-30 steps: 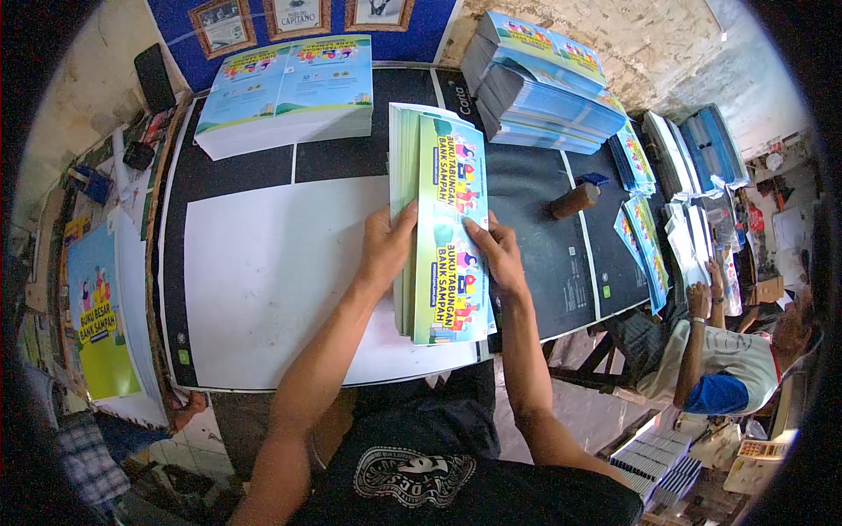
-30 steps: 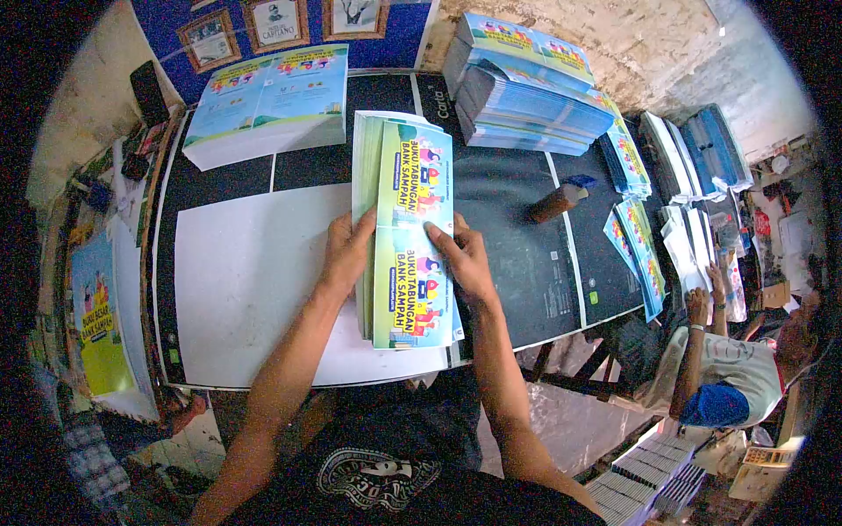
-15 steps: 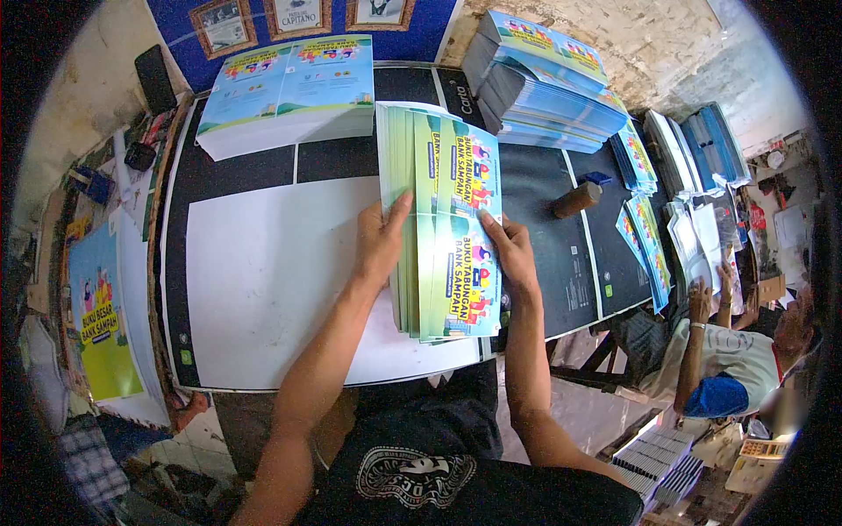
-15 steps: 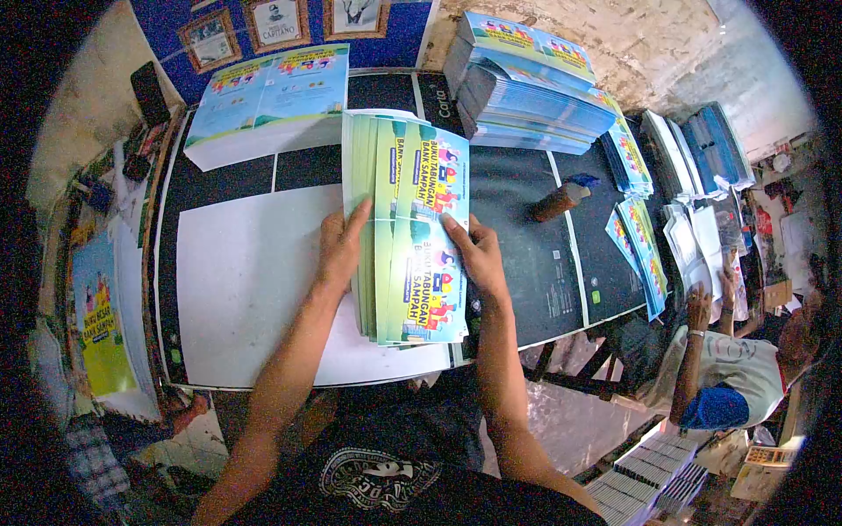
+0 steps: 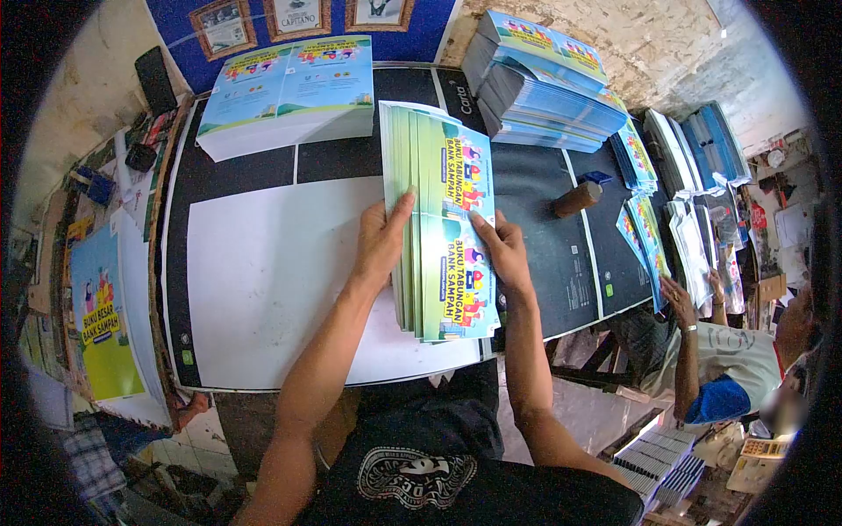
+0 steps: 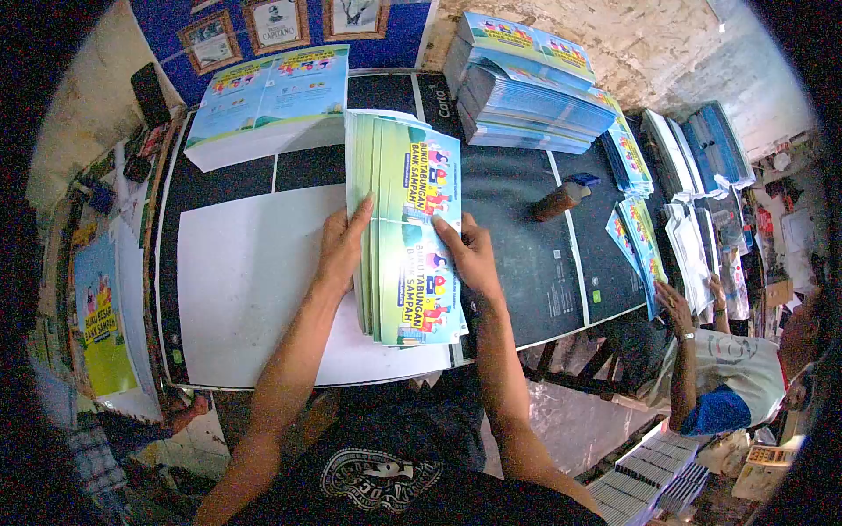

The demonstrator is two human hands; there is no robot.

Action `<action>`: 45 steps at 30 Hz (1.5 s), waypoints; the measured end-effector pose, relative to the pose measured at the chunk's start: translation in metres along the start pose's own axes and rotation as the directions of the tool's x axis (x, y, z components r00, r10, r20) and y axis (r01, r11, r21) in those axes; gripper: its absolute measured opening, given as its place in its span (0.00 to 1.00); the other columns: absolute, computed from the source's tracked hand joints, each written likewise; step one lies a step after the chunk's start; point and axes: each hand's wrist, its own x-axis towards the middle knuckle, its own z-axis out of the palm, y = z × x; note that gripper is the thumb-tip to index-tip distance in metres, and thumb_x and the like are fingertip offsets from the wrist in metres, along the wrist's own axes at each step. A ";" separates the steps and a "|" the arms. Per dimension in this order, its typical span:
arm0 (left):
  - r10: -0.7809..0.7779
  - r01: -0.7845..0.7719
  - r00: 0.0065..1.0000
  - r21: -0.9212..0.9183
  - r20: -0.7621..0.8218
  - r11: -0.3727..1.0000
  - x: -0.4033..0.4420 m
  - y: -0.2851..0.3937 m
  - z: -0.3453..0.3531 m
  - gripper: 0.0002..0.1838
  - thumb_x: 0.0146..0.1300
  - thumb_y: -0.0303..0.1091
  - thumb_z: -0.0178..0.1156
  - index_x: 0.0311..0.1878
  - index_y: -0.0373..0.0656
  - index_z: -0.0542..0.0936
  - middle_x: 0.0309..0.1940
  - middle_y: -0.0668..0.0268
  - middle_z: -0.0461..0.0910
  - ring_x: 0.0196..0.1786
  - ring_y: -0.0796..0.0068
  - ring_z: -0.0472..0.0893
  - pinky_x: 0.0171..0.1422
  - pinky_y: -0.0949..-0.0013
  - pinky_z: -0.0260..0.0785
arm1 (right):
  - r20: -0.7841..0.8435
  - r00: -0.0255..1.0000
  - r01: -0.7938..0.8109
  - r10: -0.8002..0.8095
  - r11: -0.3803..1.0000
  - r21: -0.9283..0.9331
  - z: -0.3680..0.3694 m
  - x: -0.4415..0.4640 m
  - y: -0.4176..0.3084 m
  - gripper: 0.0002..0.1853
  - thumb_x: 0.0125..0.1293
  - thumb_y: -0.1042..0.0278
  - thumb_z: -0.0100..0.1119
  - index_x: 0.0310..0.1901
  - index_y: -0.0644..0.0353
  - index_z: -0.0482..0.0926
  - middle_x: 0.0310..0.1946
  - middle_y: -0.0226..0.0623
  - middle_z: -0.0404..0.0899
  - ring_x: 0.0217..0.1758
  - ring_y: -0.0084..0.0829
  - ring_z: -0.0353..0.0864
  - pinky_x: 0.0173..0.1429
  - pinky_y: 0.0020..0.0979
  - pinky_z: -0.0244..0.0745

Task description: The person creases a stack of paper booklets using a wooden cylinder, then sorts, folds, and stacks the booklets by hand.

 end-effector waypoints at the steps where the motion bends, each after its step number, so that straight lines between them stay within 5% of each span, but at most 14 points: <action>1: -0.020 0.020 1.000 -0.005 0.004 1.000 0.000 0.000 0.001 0.23 0.75 0.48 0.58 0.49 0.32 0.83 0.40 0.62 0.85 0.40 0.79 0.82 0.43 0.71 0.74 | -0.004 1.000 0.008 -0.008 1.000 -0.015 0.001 0.000 0.001 0.20 0.71 0.58 0.64 0.45 0.74 0.82 0.46 0.38 0.81 0.41 0.23 0.81 0.46 0.26 0.75; 10: 0.087 -0.085 0.996 0.041 -0.033 0.996 0.002 -0.010 0.000 0.21 0.74 0.45 0.59 0.51 0.32 0.82 0.41 0.61 0.86 0.40 0.77 0.83 0.43 0.71 0.76 | 0.006 1.000 0.026 -0.025 0.998 -0.064 0.002 0.000 0.001 0.21 0.72 0.58 0.63 0.43 0.75 0.83 0.53 0.39 0.78 0.49 0.26 0.80 0.53 0.26 0.74; 15: 0.075 -0.070 0.996 0.088 -0.050 0.994 0.007 0.006 -0.022 0.22 0.72 0.47 0.60 0.52 0.34 0.82 0.42 0.61 0.85 0.40 0.78 0.83 0.42 0.71 0.76 | -0.015 1.000 -0.018 0.018 1.000 0.006 -0.008 -0.001 -0.002 0.19 0.73 0.58 0.62 0.51 0.69 0.79 0.34 0.35 0.86 0.31 0.18 0.82 0.38 0.23 0.76; 17: 0.033 -0.032 0.998 0.019 -0.052 0.999 0.010 0.010 -0.032 0.24 0.70 0.49 0.61 0.53 0.34 0.81 0.43 0.61 0.85 0.40 0.76 0.84 0.44 0.70 0.76 | -0.088 0.995 -0.045 0.042 0.998 -0.035 -0.018 0.000 0.002 0.21 0.72 0.58 0.62 0.51 0.72 0.80 0.40 0.36 0.85 0.35 0.19 0.82 0.41 0.24 0.76; 18: 0.020 -0.022 0.998 -0.034 -0.056 0.999 0.011 0.012 -0.036 0.25 0.69 0.51 0.62 0.54 0.35 0.81 0.43 0.61 0.85 0.41 0.75 0.84 0.45 0.69 0.77 | -0.119 0.992 0.024 -0.048 0.980 -0.195 -0.023 0.008 0.007 0.23 0.70 0.56 0.64 0.53 0.71 0.80 0.51 0.41 0.83 0.48 0.29 0.82 0.54 0.31 0.75; 21: 0.021 -0.032 0.997 -0.164 -0.069 0.986 0.012 0.016 -0.037 0.25 0.69 0.50 0.62 0.55 0.36 0.81 0.44 0.62 0.85 0.41 0.74 0.84 0.46 0.70 0.77 | -0.102 0.912 0.160 -0.398 0.572 -0.804 -0.023 0.008 0.021 0.23 0.66 0.54 0.66 0.54 0.66 0.82 0.61 0.45 0.76 0.63 0.42 0.73 0.68 0.44 0.64; 22: 0.023 -0.036 0.997 -0.185 -0.071 0.982 0.013 0.016 -0.036 0.23 0.70 0.48 0.62 0.53 0.35 0.81 0.43 0.62 0.85 0.39 0.76 0.84 0.44 0.71 0.77 | -0.099 0.941 0.133 -0.324 0.622 -0.772 -0.015 0.005 0.017 0.26 0.64 0.53 0.66 0.59 0.60 0.80 0.65 0.46 0.72 0.70 0.49 0.64 0.73 0.54 0.54; 25: 0.008 -0.017 0.997 -0.133 -0.074 0.991 0.014 0.010 -0.033 0.21 0.71 0.46 0.62 0.52 0.36 0.82 0.42 0.62 0.86 0.38 0.77 0.84 0.42 0.72 0.77 | -0.066 0.933 0.214 -0.354 0.694 -0.687 0.003 -0.002 0.015 0.34 0.63 0.56 0.67 0.70 0.52 0.70 0.68 0.45 0.69 0.73 0.48 0.63 0.74 0.55 0.52; 29: -0.037 0.032 0.997 -0.062 -0.074 0.998 0.013 0.006 -0.034 0.26 0.69 0.50 0.62 0.58 0.37 0.79 0.45 0.61 0.85 0.41 0.72 0.85 0.46 0.69 0.78 | 0.026 0.927 0.269 -0.375 0.614 -0.742 0.002 -0.001 0.016 0.31 0.62 0.56 0.69 0.68 0.43 0.75 0.69 0.46 0.68 0.73 0.51 0.61 0.73 0.57 0.52; 36: -0.105 0.102 0.994 -0.485 0.021 0.869 0.010 0.031 -0.049 0.21 0.73 0.48 0.58 0.50 0.37 0.82 0.40 0.63 0.86 0.37 0.75 0.85 0.42 0.71 0.79 | 0.066 0.916 0.249 -0.397 0.429 -0.868 0.018 -0.005 0.020 0.21 0.68 0.52 0.62 0.62 0.38 0.81 0.68 0.51 0.67 0.73 0.52 0.59 0.72 0.57 0.51; 39: -0.008 -0.001 0.999 -0.192 -0.048 0.981 0.009 0.035 -0.050 0.21 0.72 0.48 0.59 0.49 0.36 0.83 0.41 0.63 0.86 0.37 0.76 0.85 0.41 0.72 0.78 | 0.141 0.924 0.332 -0.356 0.561 -0.758 0.011 0.000 0.027 0.21 0.73 0.46 0.55 0.64 0.38 0.80 0.68 0.52 0.67 0.75 0.50 0.58 0.74 0.56 0.49; 40: 0.029 -0.038 0.990 -0.058 -0.136 0.998 0.005 0.035 -0.042 0.21 0.71 0.47 0.62 0.50 0.36 0.83 0.42 0.64 0.86 0.40 0.78 0.84 0.43 0.73 0.77 | 0.087 0.948 0.287 -0.305 0.707 -0.647 0.014 0.001 0.021 0.25 0.76 0.43 0.48 0.63 0.49 0.80 0.68 0.50 0.68 0.74 0.45 0.61 0.75 0.50 0.51; 42: 0.046 -0.046 0.993 0.002 -0.110 0.999 0.005 0.018 -0.029 0.20 0.70 0.46 0.63 0.51 0.36 0.83 0.43 0.64 0.86 0.41 0.79 0.84 0.45 0.73 0.76 | 0.006 0.998 0.056 -0.056 0.998 -0.032 0.008 0.010 0.045 0.28 0.77 0.43 0.46 0.61 0.58 0.80 0.66 0.49 0.70 0.71 0.43 0.65 0.74 0.45 0.54; 45: 0.049 -0.048 0.997 0.028 -0.055 0.998 0.002 0.011 -0.017 0.19 0.71 0.44 0.63 0.53 0.36 0.83 0.44 0.65 0.85 0.43 0.80 0.82 0.49 0.72 0.75 | 0.094 0.995 -0.057 0.045 0.989 0.133 0.005 0.010 0.034 0.27 0.77 0.47 0.50 0.59 0.66 0.79 0.61 0.46 0.74 0.64 0.36 0.71 0.69 0.37 0.62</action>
